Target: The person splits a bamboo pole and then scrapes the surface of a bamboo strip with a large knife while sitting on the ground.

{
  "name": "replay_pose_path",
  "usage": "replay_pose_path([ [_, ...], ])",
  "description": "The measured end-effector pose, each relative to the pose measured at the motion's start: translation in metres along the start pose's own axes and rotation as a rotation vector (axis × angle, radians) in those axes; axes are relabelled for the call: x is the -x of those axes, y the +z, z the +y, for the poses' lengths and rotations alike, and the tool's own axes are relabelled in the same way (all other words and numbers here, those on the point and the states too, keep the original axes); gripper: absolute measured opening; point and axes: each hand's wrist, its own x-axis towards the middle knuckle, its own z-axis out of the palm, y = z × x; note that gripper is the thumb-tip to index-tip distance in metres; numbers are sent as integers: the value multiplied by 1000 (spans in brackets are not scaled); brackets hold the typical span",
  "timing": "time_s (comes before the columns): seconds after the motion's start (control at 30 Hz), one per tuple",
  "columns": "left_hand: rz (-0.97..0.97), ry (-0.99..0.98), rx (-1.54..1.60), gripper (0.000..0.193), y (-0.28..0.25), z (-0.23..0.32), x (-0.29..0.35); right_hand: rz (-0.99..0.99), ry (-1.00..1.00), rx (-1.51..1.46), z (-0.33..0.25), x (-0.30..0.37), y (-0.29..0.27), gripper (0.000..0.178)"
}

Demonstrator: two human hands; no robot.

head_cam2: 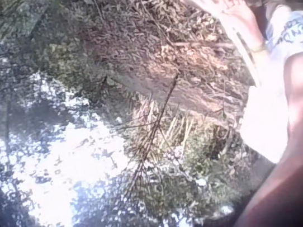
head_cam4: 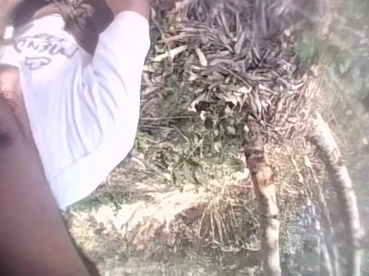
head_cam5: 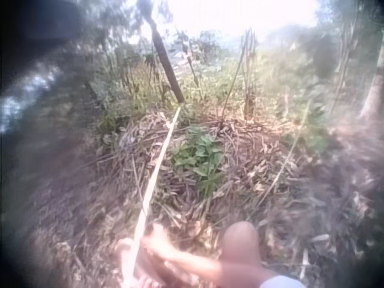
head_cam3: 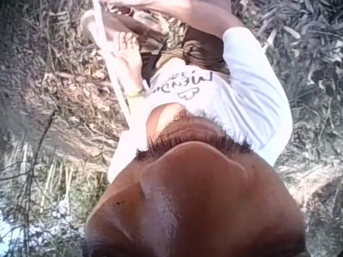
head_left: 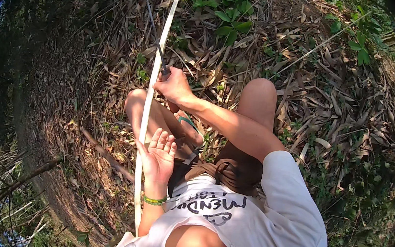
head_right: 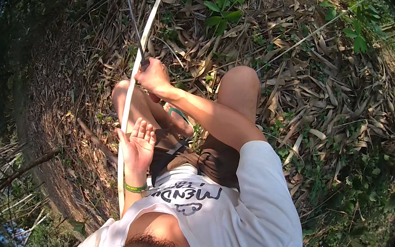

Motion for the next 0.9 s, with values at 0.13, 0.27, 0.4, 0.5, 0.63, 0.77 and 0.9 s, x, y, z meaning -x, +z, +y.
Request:
replay_pose_path([
  [0.13,-27,-99,-28,65,21,13,21,-109,95,-26,17,-8,2,36],
  [0.27,-160,135,-454,57,47,16,48,-93,-1,-15,37,-13,-11,24],
  [0.4,75,542,-1087,35,38,12,62,-195,51,-100,21,9,-13,17],
  [0.5,161,879,-1309,40,23,4,72,-228,34,-216,15,19,-11,21],
  [0.63,211,1250,-1521,41,21,-6,98,-268,-16,-226,14,25,-5,19],
  [0.77,213,1301,-1422,37,-2,-9,120,-292,-33,-269,-12,33,20,17],
  [0.9,331,1273,-1374,18,-49,5,131,-248,-74,-234,-46,-6,63,14],
])
